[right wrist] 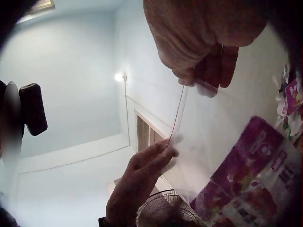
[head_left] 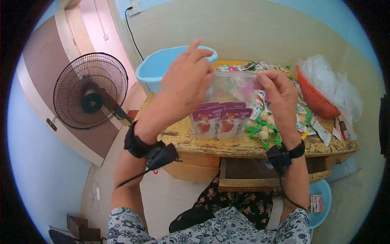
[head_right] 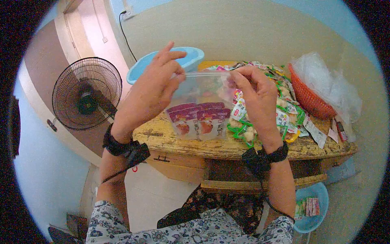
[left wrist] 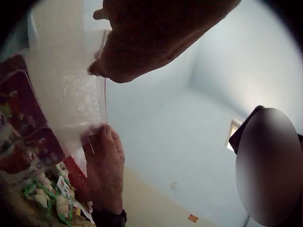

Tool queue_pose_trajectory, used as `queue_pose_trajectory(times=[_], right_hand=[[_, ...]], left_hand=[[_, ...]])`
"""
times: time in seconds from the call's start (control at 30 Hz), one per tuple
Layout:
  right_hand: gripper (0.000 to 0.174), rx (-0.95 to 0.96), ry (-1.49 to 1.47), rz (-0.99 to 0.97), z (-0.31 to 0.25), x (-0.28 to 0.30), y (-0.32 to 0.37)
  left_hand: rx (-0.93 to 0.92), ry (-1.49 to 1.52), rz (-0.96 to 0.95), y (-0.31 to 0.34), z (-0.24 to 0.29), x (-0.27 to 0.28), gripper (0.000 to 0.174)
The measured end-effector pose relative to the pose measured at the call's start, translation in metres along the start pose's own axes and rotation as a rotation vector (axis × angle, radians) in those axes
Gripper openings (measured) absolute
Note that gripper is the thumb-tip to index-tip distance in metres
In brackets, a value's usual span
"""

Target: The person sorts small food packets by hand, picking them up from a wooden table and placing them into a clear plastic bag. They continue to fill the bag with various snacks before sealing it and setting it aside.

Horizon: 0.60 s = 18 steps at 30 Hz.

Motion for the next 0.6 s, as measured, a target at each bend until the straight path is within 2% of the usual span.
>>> queue_pose_trajectory(times=[0.1,0.2,0.3,0.4,0.5,0.6], right_hand=[[0.012,-0.017,0.108,0.000,0.003,0.005,-0.001],[0.013,0.015,0.238,-0.077,0.002,0.006,-0.007],[0.019,0.215,0.348,-0.125,-0.017,-0.015,-0.016],[0.026,0.709,0.693,-0.301,-0.046,-0.046,-0.023],[0.030,0.812,0.773,-0.395,-0.045,-0.069,-0.027],[0.027,0.476,0.851,-0.549,-0.040,-0.063,-0.028]], left_hand=[[0.082,0.047,0.014,0.010,-0.015,0.007,0.012],[0.146,0.134,-0.007,0.015,-0.020,0.004,0.012],[0.157,0.181,0.014,0.016,-0.017,0.006,0.012],[0.146,0.150,0.029,0.014,-0.020,0.001,0.012],[0.207,0.171,-0.018,0.015,-0.015,0.006,0.012],[0.232,0.193,-0.019,0.020,-0.018,0.009,0.015]])
Point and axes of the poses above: each hand's wrist, its own y-axis away from the middle knuckle, its own x-axis out of the back of the hand, z = x × y, the point moved 3 cm from there along -y, towards the middle knuckle, and after that the axes turned 13 degrees about x, right-handed, at the moved point
